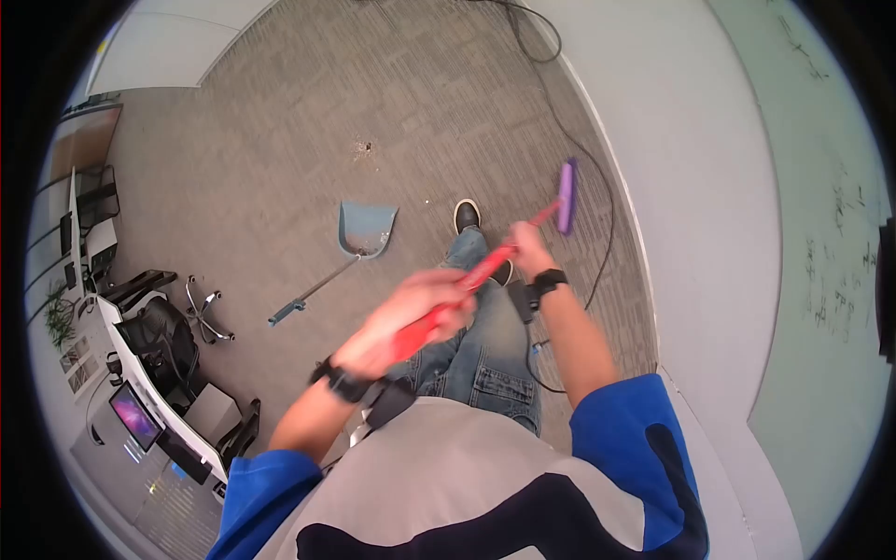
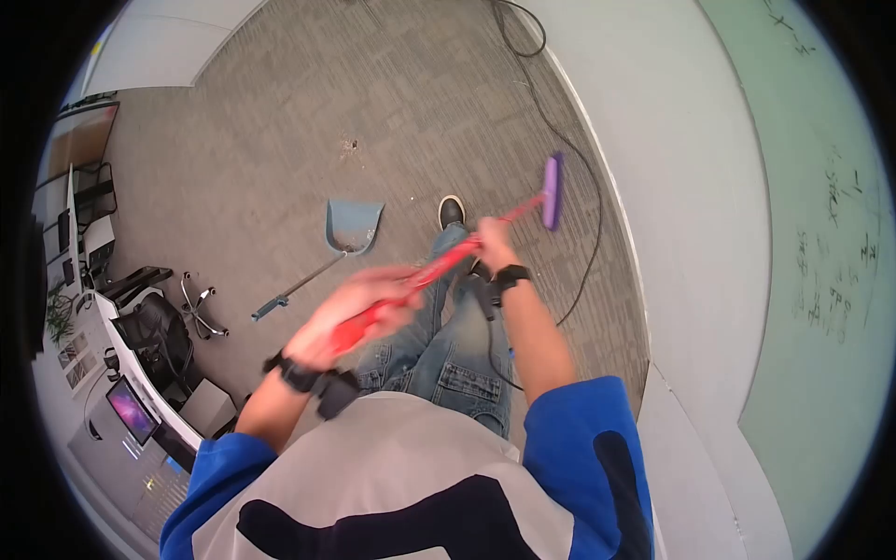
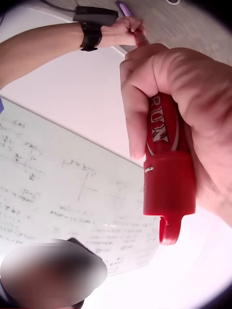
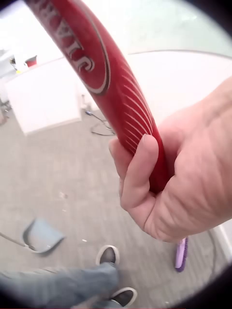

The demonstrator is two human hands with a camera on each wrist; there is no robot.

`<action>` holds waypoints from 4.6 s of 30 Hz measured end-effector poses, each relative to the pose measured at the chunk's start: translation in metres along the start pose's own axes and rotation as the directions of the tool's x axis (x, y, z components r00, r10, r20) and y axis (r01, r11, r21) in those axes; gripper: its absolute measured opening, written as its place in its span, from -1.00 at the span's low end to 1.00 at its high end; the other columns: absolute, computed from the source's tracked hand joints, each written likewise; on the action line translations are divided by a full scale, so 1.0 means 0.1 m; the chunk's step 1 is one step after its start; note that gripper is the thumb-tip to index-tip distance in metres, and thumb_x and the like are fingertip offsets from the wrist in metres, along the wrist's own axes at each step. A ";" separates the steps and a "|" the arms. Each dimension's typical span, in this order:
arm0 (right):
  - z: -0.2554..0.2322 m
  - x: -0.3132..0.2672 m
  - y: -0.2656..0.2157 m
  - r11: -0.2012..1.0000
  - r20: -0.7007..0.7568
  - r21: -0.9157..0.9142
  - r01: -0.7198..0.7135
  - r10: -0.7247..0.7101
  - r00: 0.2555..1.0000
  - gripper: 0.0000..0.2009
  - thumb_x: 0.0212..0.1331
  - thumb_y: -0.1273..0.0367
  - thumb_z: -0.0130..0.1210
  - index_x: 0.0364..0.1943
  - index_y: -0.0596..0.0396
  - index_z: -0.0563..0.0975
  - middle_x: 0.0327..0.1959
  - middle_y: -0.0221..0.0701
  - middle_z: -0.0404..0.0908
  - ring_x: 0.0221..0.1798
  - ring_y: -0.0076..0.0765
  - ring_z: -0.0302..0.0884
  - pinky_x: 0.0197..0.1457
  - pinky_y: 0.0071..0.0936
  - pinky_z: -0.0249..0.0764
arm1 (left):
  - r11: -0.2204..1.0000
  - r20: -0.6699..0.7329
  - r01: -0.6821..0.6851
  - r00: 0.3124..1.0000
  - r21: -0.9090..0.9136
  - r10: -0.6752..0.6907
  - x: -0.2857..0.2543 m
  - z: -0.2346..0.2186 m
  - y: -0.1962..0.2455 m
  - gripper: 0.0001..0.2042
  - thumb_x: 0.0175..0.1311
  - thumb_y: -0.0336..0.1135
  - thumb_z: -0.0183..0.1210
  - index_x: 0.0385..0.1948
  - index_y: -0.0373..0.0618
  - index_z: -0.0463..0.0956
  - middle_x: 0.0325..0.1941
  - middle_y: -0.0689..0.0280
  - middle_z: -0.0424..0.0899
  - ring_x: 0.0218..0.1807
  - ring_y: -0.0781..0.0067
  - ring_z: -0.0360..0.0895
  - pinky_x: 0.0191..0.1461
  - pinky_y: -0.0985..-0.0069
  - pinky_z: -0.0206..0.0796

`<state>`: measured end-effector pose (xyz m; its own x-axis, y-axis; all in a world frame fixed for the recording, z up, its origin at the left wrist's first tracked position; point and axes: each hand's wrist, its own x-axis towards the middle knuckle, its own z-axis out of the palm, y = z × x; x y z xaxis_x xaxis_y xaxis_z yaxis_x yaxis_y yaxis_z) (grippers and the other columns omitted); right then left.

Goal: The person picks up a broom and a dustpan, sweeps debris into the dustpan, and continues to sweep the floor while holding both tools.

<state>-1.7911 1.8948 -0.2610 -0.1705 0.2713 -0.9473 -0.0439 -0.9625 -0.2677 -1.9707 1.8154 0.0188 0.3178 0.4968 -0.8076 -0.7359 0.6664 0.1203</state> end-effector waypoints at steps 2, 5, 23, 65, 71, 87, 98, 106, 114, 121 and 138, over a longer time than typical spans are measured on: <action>0.75 -0.18 0.19 0.999 0.040 -0.036 -0.038 0.040 0.998 -0.90 0.04 0.37 -0.13 -0.38 0.06 0.29 -0.61 -0.38 0.31 -0.62 -0.31 0.31 -0.54 -0.29 0.35 | 0.997 -0.181 0.019 0.983 0.070 -0.006 -0.60 -0.01 0.17 -0.61 0.17 -0.45 -0.05 0.07 -0.30 0.21 -0.38 0.37 0.39 -0.62 0.75 0.22 -0.71 0.75 0.07; 1.74 -0.72 0.27 0.952 0.073 -0.306 -0.023 0.047 0.996 -0.88 0.03 0.39 -0.13 -0.46 0.18 0.34 -0.60 -0.30 0.40 -0.61 -0.30 0.39 -0.57 -0.29 0.35 | 0.999 -0.412 -0.027 0.911 0.018 0.032 -1.34 0.14 0.36 -0.51 0.14 -0.53 -0.14 0.18 -0.24 0.11 -0.33 0.27 0.40 -0.67 0.73 0.19 -0.79 0.77 0.08; 0.75 0.33 -0.64 0.981 -0.118 -0.193 -0.007 -0.016 0.993 -0.95 -0.03 0.42 -0.21 -0.49 0.09 0.28 -0.63 -0.37 0.31 -0.64 -0.33 0.33 -0.68 -0.31 0.30 | 0.972 0.083 0.070 0.995 -0.224 -0.052 0.16 -0.43 0.90 -0.62 0.16 -0.50 -0.07 0.05 -0.32 0.19 -0.36 0.32 0.41 -0.59 0.74 0.22 -0.69 0.78 0.03; 2.35 -0.42 -1.44 0.865 0.276 -0.484 -0.135 0.298 0.914 -0.90 0.01 0.40 -0.10 -0.42 0.07 0.26 -0.61 -0.43 0.31 -0.59 -0.42 0.35 -0.58 -0.33 0.35 | 0.862 -0.610 -0.419 0.773 -0.285 0.174 -0.79 1.23 1.63 -0.55 0.12 -0.58 -0.15 0.13 -0.34 0.16 -0.32 0.14 0.42 -0.69 0.72 0.19 -0.83 0.81 0.05; 1.81 0.43 -1.76 0.911 0.207 -0.406 -0.072 0.169 0.964 -0.96 0.00 0.44 -0.17 -0.52 0.07 0.26 -0.66 -0.41 0.26 -0.68 -0.37 0.29 -0.68 -0.32 0.30 | 0.859 -0.357 -0.358 0.906 -0.366 0.226 -0.20 0.83 1.67 -0.56 0.12 -0.52 -0.06 0.11 -0.36 0.17 -0.35 0.27 0.45 -0.61 0.76 0.22 -0.75 0.83 0.06; 2.99 -0.31 -1.05 0.772 0.275 -0.630 -0.078 0.316 0.908 -0.93 -0.03 0.44 -0.13 -0.52 0.13 0.27 -0.70 -0.38 0.30 -0.75 -0.36 0.27 -0.79 -0.37 0.15 | 0.750 -0.621 -0.535 0.754 -0.389 0.215 -0.97 0.65 1.67 -0.54 0.09 -0.53 -0.11 0.11 -0.40 0.15 -0.34 0.21 0.41 -0.70 0.79 0.16 -0.85 0.84 0.02; 2.41 0.64 -1.55 0.756 0.118 -0.655 0.004 0.096 0.988 -0.88 0.01 0.42 -0.22 -0.49 0.19 0.30 -0.69 -0.31 0.35 -0.78 -0.28 0.33 -0.84 -0.41 0.23 | 0.495 -0.226 -0.365 0.920 -0.789 0.319 -0.25 -0.20 1.46 -0.66 0.18 -0.55 -0.10 0.01 -0.47 0.22 -0.40 0.30 0.35 -0.59 0.80 0.18 -0.78 0.88 -0.02; 3.28 -0.04 -0.55 0.853 0.234 -0.492 -0.173 0.321 0.918 -0.90 -0.01 0.42 -0.11 -0.39 0.07 0.28 -0.60 -0.40 0.27 -0.59 -0.41 0.27 -0.58 -0.38 0.24 | 0.848 -0.668 -0.460 0.721 -0.264 0.184 -1.15 0.16 1.73 -0.61 0.16 -0.52 -0.09 0.06 -0.41 0.23 -0.36 0.22 0.44 -0.68 0.75 0.18 -0.82 0.81 0.03; 3.30 -0.28 -0.74 0.843 0.191 -0.532 -0.073 0.204 0.960 -0.91 -0.03 0.43 -0.09 -0.44 0.08 0.28 -0.61 -0.41 0.27 -0.64 -0.43 0.26 -0.61 -0.43 0.26 | 0.767 -0.550 -0.514 0.795 -0.385 0.256 -1.42 -0.01 1.58 -0.57 0.11 -0.55 -0.07 0.09 -0.42 0.20 -0.31 0.17 0.45 -0.67 0.72 0.21 -0.84 0.79 0.05; 2.86 0.76 -0.95 0.828 0.044 -0.543 -0.140 0.194 0.980 -0.97 0.00 0.45 -0.18 -0.51 0.07 0.26 -0.66 -0.43 0.25 -0.67 -0.39 0.28 -0.71 -0.36 0.24 | 0.679 -0.239 -0.473 0.878 -0.562 0.415 -0.76 -1.04 1.63 -0.65 0.15 -0.48 -0.01 -0.04 -0.48 0.29 -0.35 0.26 0.47 -0.60 0.76 0.23 -0.72 0.84 0.05; 4.40 0.04 -0.07 0.804 0.091 -0.593 -0.052 0.131 0.987 -0.94 -0.02 0.43 -0.09 -0.46 0.08 0.29 -0.66 -0.44 0.27 -0.65 -0.43 0.28 -0.60 -0.38 0.29 | 0.757 -0.351 -0.425 0.896 -0.497 0.272 -2.07 -1.72 2.03 -0.55 0.15 -0.51 -0.04 0.13 -0.34 0.18 -0.30 0.27 0.48 -0.64 0.69 0.28 -0.76 0.77 0.08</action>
<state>-2.2242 1.9005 -0.1851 -0.2639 0.1417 -0.9541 0.5569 -0.7853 -0.2706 -2.2882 1.7525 0.1110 -0.1254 0.4312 -0.8935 -0.9890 0.0168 0.1470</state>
